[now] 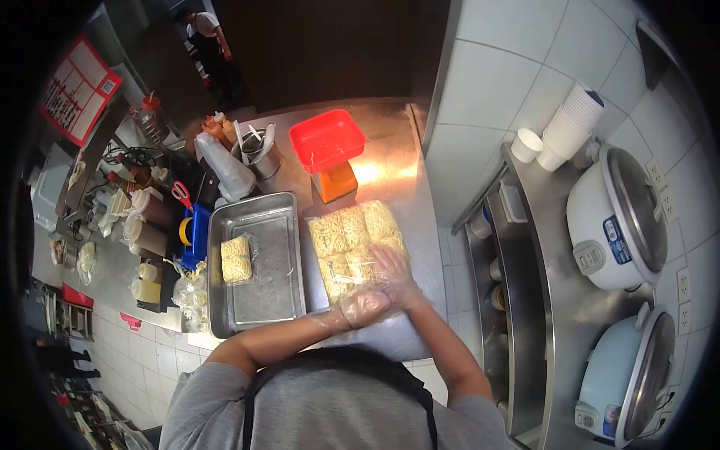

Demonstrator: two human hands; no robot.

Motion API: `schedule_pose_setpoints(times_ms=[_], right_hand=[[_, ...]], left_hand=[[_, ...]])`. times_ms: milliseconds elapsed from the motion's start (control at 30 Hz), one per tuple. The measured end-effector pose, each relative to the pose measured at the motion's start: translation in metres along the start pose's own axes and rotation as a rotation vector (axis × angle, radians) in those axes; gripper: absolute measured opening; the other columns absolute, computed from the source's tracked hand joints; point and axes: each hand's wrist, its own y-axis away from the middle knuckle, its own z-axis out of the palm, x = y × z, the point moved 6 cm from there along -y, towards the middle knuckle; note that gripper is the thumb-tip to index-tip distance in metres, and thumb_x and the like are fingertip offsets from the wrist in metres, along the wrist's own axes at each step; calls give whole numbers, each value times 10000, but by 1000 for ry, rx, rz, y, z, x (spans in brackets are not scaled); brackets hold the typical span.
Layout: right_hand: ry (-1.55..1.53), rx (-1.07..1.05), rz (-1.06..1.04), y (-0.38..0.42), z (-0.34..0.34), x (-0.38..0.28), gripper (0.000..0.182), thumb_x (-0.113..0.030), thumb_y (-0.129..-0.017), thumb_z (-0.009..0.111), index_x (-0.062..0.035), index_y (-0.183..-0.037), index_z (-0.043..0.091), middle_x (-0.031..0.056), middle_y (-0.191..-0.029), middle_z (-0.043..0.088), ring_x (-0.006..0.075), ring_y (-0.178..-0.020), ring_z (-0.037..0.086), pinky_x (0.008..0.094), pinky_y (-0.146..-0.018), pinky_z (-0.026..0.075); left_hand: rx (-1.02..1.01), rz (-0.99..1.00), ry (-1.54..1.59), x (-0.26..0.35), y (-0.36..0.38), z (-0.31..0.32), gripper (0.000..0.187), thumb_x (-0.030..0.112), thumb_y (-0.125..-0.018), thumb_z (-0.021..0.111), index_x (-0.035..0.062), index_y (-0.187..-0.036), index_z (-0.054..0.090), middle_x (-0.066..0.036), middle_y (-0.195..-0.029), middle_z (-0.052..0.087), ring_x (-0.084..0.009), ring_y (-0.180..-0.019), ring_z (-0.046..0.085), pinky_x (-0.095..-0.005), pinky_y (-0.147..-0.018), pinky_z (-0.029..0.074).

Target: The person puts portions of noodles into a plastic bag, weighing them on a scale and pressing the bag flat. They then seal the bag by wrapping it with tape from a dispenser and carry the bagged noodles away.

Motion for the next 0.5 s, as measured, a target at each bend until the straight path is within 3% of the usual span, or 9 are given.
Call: schedule_pose_setpoints(times_ms=[33, 67, 167, 200, 267, 400, 500], right_hand=[[124, -69, 73, 11, 3, 2, 541, -259, -831, 550, 10, -1298, 510, 188, -1443, 418, 354, -1343, 373, 444, -1093, 289], [243, -137, 148, 28, 9, 1, 556, -264, -837, 550, 3, -1322, 493, 189, -1466, 386, 358, -1361, 346, 445, -1103, 277], [336, -289, 480, 68, 19, -8, 554, -236, -862, 530, -44, -1376, 457, 200, -1517, 288, 393, -1391, 276, 463, -1122, 247], [324, -338, 608, 78, 17, -11, 548, -220, -872, 520, -64, -1392, 448, 204, -1530, 256, 408, -1397, 255, 471, -1127, 238], [371, -426, 610, 80, -2, -40, 538, -207, -882, 503, -106, -1406, 439, 217, -1538, 219, 434, -1398, 227, 490, -1124, 237], [410, -520, 506, 100, -13, -74, 589, -163, -852, 535, -156, -1430, 420, 253, -1529, 212, 497, -1366, 248, 542, -1089, 272], [24, -282, 273, 74, -11, -103, 621, -125, -845, 561, -176, -1444, 401, 254, -1426, 405, 461, -1256, 444, 525, -1015, 382]], left_hand=[[50, -14, 4, 3, 5, -8, 248, 114, -830, 552, 94, -1059, 647, -122, -909, 656, -295, -888, 653, -413, -832, 517], [304, 15, 17, 3, 17, -18, 234, 53, -737, 569, 104, -948, 658, -119, -830, 665, -308, -811, 665, -419, -749, 534], [247, -293, -235, 8, 53, -73, 149, 31, -705, 561, 110, -803, 640, -106, -756, 650, -296, -720, 649, -421, -643, 525], [332, -323, -209, -5, 70, -73, 118, 31, -689, 563, 107, -758, 621, -104, -732, 639, -300, -692, 635, -422, -615, 513], [427, -446, -104, -14, 96, -88, 61, 42, -684, 582, 98, -697, 603, -100, -675, 603, -315, -688, 618, -432, -607, 495], [434, -369, -96, 11, 100, -113, 28, 62, -755, 613, 79, -736, 602, -114, -759, 612, -312, -727, 621, -429, -631, 495], [542, -234, -22, 18, 95, -106, 23, 81, -772, 618, 68, -791, 614, -129, -804, 604, -323, -756, 618, -431, -648, 500]])
